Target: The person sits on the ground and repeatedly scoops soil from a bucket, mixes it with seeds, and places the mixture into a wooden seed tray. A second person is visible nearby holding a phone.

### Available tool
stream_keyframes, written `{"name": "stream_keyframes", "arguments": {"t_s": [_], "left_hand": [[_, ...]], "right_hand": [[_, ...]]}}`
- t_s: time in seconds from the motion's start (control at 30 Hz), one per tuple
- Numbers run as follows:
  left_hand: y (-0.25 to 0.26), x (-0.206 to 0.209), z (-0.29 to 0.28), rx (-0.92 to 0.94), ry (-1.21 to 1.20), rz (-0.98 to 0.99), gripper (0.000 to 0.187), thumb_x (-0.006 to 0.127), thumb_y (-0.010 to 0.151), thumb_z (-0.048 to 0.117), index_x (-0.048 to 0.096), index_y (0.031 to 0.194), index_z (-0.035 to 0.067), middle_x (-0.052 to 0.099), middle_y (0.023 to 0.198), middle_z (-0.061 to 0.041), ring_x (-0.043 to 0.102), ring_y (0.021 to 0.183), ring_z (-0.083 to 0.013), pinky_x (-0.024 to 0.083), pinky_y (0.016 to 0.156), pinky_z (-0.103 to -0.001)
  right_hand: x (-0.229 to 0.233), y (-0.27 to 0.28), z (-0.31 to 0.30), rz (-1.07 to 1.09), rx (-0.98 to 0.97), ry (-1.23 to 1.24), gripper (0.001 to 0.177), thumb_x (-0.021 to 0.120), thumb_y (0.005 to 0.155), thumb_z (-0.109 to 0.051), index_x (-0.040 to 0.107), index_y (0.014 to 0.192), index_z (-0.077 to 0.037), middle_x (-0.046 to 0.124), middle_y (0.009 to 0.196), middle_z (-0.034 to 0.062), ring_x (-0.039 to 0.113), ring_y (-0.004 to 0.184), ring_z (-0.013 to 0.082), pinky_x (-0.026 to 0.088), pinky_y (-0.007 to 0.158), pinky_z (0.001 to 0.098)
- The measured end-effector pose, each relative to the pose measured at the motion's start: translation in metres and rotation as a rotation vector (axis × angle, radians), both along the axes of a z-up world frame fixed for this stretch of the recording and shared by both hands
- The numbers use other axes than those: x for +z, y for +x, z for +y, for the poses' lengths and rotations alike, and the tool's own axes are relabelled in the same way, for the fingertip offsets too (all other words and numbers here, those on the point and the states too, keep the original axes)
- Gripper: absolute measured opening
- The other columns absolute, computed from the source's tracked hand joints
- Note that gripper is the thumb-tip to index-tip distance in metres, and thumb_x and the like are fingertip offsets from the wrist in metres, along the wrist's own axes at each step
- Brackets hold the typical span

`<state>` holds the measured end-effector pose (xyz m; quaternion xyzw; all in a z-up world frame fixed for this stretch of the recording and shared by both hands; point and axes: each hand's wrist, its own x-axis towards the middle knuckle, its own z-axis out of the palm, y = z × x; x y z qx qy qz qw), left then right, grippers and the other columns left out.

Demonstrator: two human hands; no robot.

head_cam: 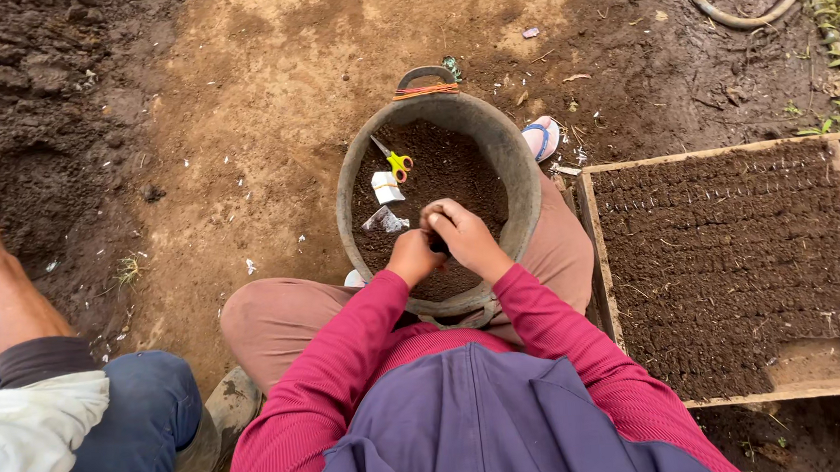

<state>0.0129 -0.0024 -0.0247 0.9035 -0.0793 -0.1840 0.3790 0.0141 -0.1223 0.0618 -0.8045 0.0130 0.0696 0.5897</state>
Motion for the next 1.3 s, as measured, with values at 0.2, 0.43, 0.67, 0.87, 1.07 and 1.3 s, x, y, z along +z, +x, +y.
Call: {"name": "stream_keyframes", "arguments": {"t_s": [0.2, 0.43, 0.67, 0.87, 1.07, 1.3], "left_hand": [[0.014, 0.029, 0.016, -0.028, 0.012, 0.085, 0.037, 0.059, 0.064, 0.022, 0.069, 0.099, 0.016, 0.071, 0.081, -0.001, 0.063, 0.097, -0.0297, 0.049, 0.089, -0.04], [0.009, 0.008, 0.013, 0.013, 0.061, 0.216, 0.04, 0.059, 0.075, 0.008, 0.047, 0.113, 0.008, 0.047, 0.119, -0.019, 0.053, 0.112, -0.0378, 0.046, 0.096, -0.044], [0.003, 0.021, -0.066, -0.139, 0.038, 0.053, 0.027, 0.054, 0.083, 0.019, 0.061, 0.104, 0.004, 0.065, 0.096, -0.02, 0.058, 0.102, -0.0386, 0.046, 0.089, -0.049], [-0.018, 0.1, -0.2, -0.566, -0.338, 0.2, 0.033, 0.056, 0.087, 0.014, 0.059, 0.12, 0.014, 0.069, 0.103, -0.007, 0.062, 0.103, -0.0235, 0.05, 0.088, -0.035], [-0.036, 0.116, -0.234, -0.72, -0.383, -0.148, 0.029, 0.057, 0.085, 0.014, 0.064, 0.112, 0.018, 0.065, 0.108, -0.007, 0.057, 0.106, -0.0297, 0.044, 0.094, -0.041], [0.02, -0.049, -0.115, -0.476, 0.664, -0.624, 0.025, 0.048, 0.084, 0.02, 0.065, 0.102, 0.025, 0.062, 0.105, 0.001, 0.059, 0.1, -0.0209, 0.051, 0.079, -0.036]], "right_hand": [[0.007, 0.006, -0.028, -0.053, 0.496, -0.718, 0.058, 0.058, 0.072, -0.005, 0.05, 0.13, -0.007, 0.047, 0.134, 0.0109, 0.043, 0.12, 0.0306, 0.044, 0.095, 0.0444], [-0.045, 0.005, -0.019, -0.109, 0.458, -0.563, 0.037, 0.068, 0.073, -0.015, 0.058, 0.109, -0.009, 0.063, 0.098, 0.011, 0.06, 0.099, 0.0298, 0.048, 0.088, 0.0406], [-0.001, 0.0, -0.097, -0.151, 0.386, -0.701, 0.027, 0.066, 0.075, -0.016, 0.059, 0.099, -0.005, 0.063, 0.091, 0.0141, 0.062, 0.093, 0.0337, 0.051, 0.083, 0.043], [0.113, -0.098, -0.278, -0.022, -0.104, -0.802, 0.029, 0.065, 0.074, -0.017, 0.065, 0.101, -0.007, 0.067, 0.1, 0.0156, 0.061, 0.099, 0.0351, 0.047, 0.088, 0.0466], [-0.053, -0.231, -0.521, 0.364, -0.676, -1.244, 0.033, 0.067, 0.076, -0.031, 0.064, 0.108, -0.024, 0.068, 0.097, -0.0005, 0.064, 0.096, 0.0217, 0.05, 0.086, 0.0376], [-0.145, -0.292, -0.538, 0.34, -0.604, -1.467, 0.029, 0.055, 0.083, -0.033, 0.058, 0.111, -0.028, 0.063, 0.101, -0.0063, 0.059, 0.103, 0.0089, 0.034, 0.102, 0.0346]]}}
